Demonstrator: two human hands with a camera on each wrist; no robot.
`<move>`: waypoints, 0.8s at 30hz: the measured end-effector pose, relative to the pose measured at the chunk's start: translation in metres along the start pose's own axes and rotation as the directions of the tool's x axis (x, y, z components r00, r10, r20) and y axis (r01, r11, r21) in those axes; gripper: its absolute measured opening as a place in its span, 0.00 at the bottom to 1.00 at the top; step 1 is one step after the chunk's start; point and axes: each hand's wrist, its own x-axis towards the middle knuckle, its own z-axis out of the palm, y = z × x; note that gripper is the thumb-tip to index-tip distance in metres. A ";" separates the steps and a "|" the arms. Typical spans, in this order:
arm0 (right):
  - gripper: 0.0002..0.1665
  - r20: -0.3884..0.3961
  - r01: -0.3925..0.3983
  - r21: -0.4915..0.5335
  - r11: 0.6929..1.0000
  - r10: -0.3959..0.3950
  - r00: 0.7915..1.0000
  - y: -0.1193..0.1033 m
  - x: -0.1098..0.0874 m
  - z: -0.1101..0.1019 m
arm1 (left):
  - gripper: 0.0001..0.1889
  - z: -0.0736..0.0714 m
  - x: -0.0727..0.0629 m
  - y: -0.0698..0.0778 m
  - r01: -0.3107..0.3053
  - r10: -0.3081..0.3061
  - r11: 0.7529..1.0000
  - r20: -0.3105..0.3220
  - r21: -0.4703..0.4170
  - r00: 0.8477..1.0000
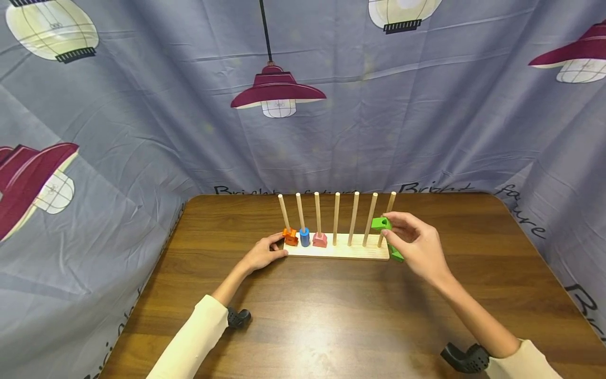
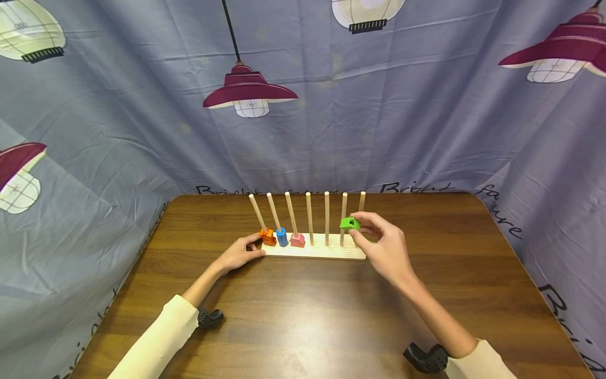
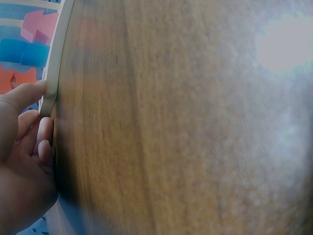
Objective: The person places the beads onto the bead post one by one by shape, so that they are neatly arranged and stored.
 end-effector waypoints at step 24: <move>0.19 0.061 0.096 -0.141 0.985 -0.088 0.994 -0.032 0.072 0.053 | 0.33 0.000 0.000 0.000 0.009 -0.009 1.000 -0.001 0.008 1.000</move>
